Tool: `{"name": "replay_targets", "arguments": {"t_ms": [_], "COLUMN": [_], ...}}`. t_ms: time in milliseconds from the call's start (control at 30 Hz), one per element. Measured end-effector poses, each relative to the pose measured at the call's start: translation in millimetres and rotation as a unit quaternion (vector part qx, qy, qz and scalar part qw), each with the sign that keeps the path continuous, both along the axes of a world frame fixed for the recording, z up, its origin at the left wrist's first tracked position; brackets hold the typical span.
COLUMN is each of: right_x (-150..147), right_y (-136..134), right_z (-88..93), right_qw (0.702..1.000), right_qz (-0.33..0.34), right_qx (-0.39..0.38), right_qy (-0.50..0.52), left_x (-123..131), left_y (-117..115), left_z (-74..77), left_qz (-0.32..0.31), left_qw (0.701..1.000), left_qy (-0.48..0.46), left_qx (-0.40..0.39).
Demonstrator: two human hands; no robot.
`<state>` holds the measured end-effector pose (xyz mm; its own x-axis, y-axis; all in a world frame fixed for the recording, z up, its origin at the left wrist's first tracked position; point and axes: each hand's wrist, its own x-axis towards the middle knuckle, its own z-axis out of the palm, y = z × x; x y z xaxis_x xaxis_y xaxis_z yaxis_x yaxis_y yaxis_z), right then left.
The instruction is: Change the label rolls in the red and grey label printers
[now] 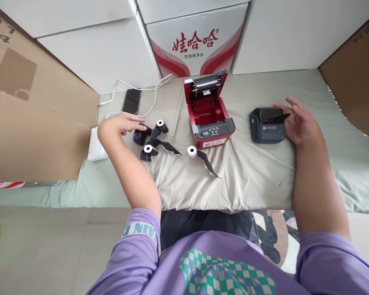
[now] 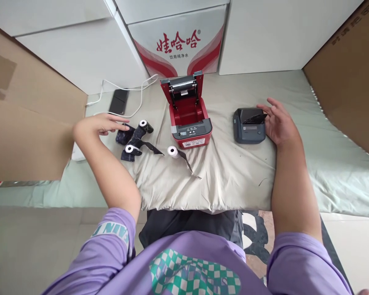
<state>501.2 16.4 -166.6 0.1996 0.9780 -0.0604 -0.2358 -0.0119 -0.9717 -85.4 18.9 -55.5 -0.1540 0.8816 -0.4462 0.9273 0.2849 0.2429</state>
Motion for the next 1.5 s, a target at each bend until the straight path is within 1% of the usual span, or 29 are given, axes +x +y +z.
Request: {"name": "replay_targets", "arguments": {"t_ms": [67, 100, 167, 200, 267, 333, 400, 467, 533, 600, 667, 733, 767, 833, 900, 933, 967, 1000, 1100, 1133, 1200, 1267, 1367, 1433, 1500], "right_x": [-1, -1, -1, -1, 0, 1, 0, 0, -1, -1, -1, -1, -1, -2, -2, -3, -3, -3, -4, -4, -3, -3, -2, -2, -2], "right_y": [-1, -1, -1, 0, 0, 0, 0, 0, 0, 0, 0, 0, 0, 0, 0, 0, 0, 0, -1, -2, -3, -3, -3, -2, -2], "right_z": [0.5, 0.6, 0.2, -0.2, -0.9, -1.5, -1.9, -2.0, -2.0, -2.0, -2.1, -2.1, -2.0, -1.8, -1.3, -1.0, -0.7, -0.4, 0.2, 0.3, 0.5, 0.5, 0.4, 0.1, -0.2], "right_qw": [1.000, 1.000, 1.000, 1.000, 1.000, 1.000, 1.000, 1.000, 1.000, 1.000, 1.000, 1.000, 1.000, 1.000, 1.000, 1.000, 1.000, 1.000, 1.000, 1.000, 1.000, 1.000, 1.000, 1.000, 1.000], "right_qz": [0.001, -0.002, -0.005, -0.003, 0.004, 0.007, 0.005, 0.006, 0.006, 0.004, 0.005, 0.007, 0.007, 0.005, 0.004, 0.005, 0.006, 0.006, 0.006, 0.006, 0.011, 0.016, 0.015, 0.012, 0.013], "right_qx": [0.001, 0.002, 0.005, 0.006, 0.007, 0.006, 0.006, 0.007, 0.010, 0.011, 0.008, 0.006, 0.006, 0.006, 0.008, 0.010, 0.012, 0.013, 0.009, 0.008, 0.006, 0.005, 0.001, -0.001, 0.000], "right_qy": [0.000, 0.000, -0.003, -0.005, -0.011, -0.014, -0.014, -0.012, -0.008, -0.006, -0.009, -0.011, -0.011, -0.008, -0.007, -0.007, -0.006, -0.005, -0.001, -0.002, -0.007, -0.009, -0.002, 0.003, 0.004], "left_x": [5, 10, 26, 37, 60, 80, 92, 94, 89, 82, 78, 79, 82, 92, 109, 120, 133, 146, 188, 199, 214, 218, 210, 204, 202], "left_y": [-5, -7, -8, -5, 2, 12, 19, 22, 21, 14, 3, -10, -16, -25, -29, -30, -29, -27, -23, -23, -23, -25, -26, -25, -20], "left_z": [12.0, 17.6, 24.8, 25.7, 22.2, 14.2, 6.0, 1.2, 2.0, 8.8, 20.4, 34.0, 40.3, 49.9, 53.3, 52.4, 50.1, 46.5, 32.0, 27.2, 19.7, 16.2, 15.6, 13.9, 9.0], "left_qz": [0.033, 0.032, -0.012, -0.035, -0.070, -0.091, -0.101, -0.106, -0.100, -0.087, -0.077, -0.080, -0.088, -0.125, -0.183, -0.209, -0.230, -0.243, -0.253, -0.253, -0.251, -0.240, -0.215, -0.201, -0.195], "left_qw": [0.999, 0.999, 0.997, 0.997, 0.997, 0.996, 0.994, 0.994, 0.995, 0.993, 0.986, 0.968, 0.952, 0.901, 0.847, 0.830, 0.825, 0.834, 0.895, 0.908, 0.922, 0.931, 0.946, 0.950, 0.951], "left_qy": [-0.012, -0.016, -0.025, -0.028, -0.022, 0.005, 0.034, 0.036, 0.013, -0.020, -0.071, -0.163, -0.221, -0.343, -0.433, -0.457, -0.461, -0.445, -0.325, -0.290, -0.243, -0.208, -0.136, -0.099, -0.085], "left_qx": [0.015, 0.036, 0.068, 0.061, 0.017, -0.020, -0.026, -0.012, 0.025, 0.076, 0.128, 0.175, 0.194, 0.232, 0.246, 0.242, 0.232, 0.215, 0.171, 0.167, 0.168, 0.178, 0.201, 0.218, 0.226]}}
